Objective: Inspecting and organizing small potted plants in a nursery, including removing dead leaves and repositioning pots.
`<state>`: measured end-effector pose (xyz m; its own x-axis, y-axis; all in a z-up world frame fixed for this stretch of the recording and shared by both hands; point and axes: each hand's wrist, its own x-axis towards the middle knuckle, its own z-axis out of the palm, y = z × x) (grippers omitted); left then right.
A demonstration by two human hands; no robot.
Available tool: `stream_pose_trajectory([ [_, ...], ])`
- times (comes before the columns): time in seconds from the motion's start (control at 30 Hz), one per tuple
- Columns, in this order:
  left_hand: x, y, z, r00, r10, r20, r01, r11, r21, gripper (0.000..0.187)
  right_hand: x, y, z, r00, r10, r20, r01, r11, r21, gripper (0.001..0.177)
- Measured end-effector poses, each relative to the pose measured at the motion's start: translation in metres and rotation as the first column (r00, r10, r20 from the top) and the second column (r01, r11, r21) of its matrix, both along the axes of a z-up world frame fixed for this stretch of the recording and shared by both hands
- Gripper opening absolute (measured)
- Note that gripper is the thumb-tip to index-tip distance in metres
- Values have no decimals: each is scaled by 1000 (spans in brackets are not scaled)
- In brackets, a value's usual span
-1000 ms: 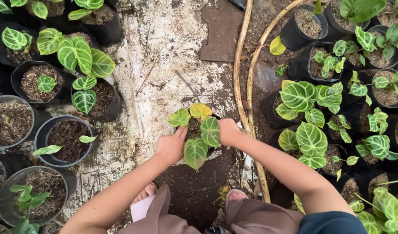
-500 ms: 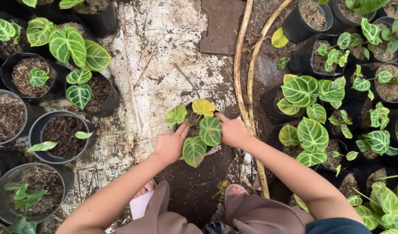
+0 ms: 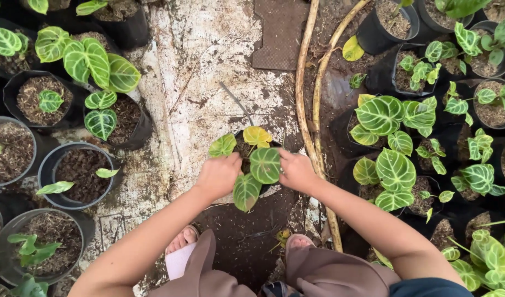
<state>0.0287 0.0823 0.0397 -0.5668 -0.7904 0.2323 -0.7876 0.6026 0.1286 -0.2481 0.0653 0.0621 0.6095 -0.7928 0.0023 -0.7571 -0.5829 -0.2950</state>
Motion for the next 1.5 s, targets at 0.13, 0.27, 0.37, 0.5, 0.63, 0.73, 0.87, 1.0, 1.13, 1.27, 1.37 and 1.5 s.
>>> stream_pose_trajectory([
  [0.13, -20, -11, 87, 954, -40, 296, -119, 857, 501, 57, 9, -14, 14, 1000, 11, -29, -12, 999, -32, 34],
  [0.27, -30, -18, 75, 982, -13, 189, -121, 724, 679, 70, 14, -26, 16, 987, 94, -129, -88, 995, 48, 31],
  [0.37, -16, -20, 95, 1000, 10, 28, -27, 669, 742, 70, 8, -28, 3, 989, 102, -105, -97, 994, 54, 23],
  [0.5, -5, -11, 67, 990, 84, -112, 30, 655, 755, 72, 7, -18, 0, 999, 27, -47, -20, 988, 151, 32],
  [0.63, 16, 27, 1, 999, 37, -22, -21, 864, 502, 32, 3, -4, -20, 996, 84, -30, -85, 996, -29, 29],
  [0.73, 28, 33, -21, 989, -141, 50, 103, 880, 464, 31, 10, -4, -22, 985, 158, 67, -134, 954, -270, 27],
  [0.87, 26, 21, -17, 837, -459, -298, 461, 885, -68, 30, 15, -15, -21, 900, 377, 220, -327, 916, -232, 31],
  [1.0, 23, 9, -15, 747, -617, -248, 566, 786, -248, 28, 6, -31, 8, 880, 450, 149, -389, 865, -316, 29],
  [1.13, 29, 14, -3, 771, -603, -205, 553, 794, -253, 20, -9, -44, -31, 965, 249, 82, -224, 945, -237, 14],
  [1.27, 32, 12, 0, 798, -588, -132, 543, 797, -264, 20, -8, -54, -57, 961, -56, 270, 42, 998, 56, 12],
  [1.37, 34, -3, -3, 815, -568, -113, 528, 809, -258, 24, -5, -67, -59, 962, -99, 253, 65, 988, 139, 17],
  [1.5, 47, -30, 60, 886, -460, -51, 434, 864, -254, 18, 9, -94, -57, 946, -134, 295, 112, 990, 92, 21],
])
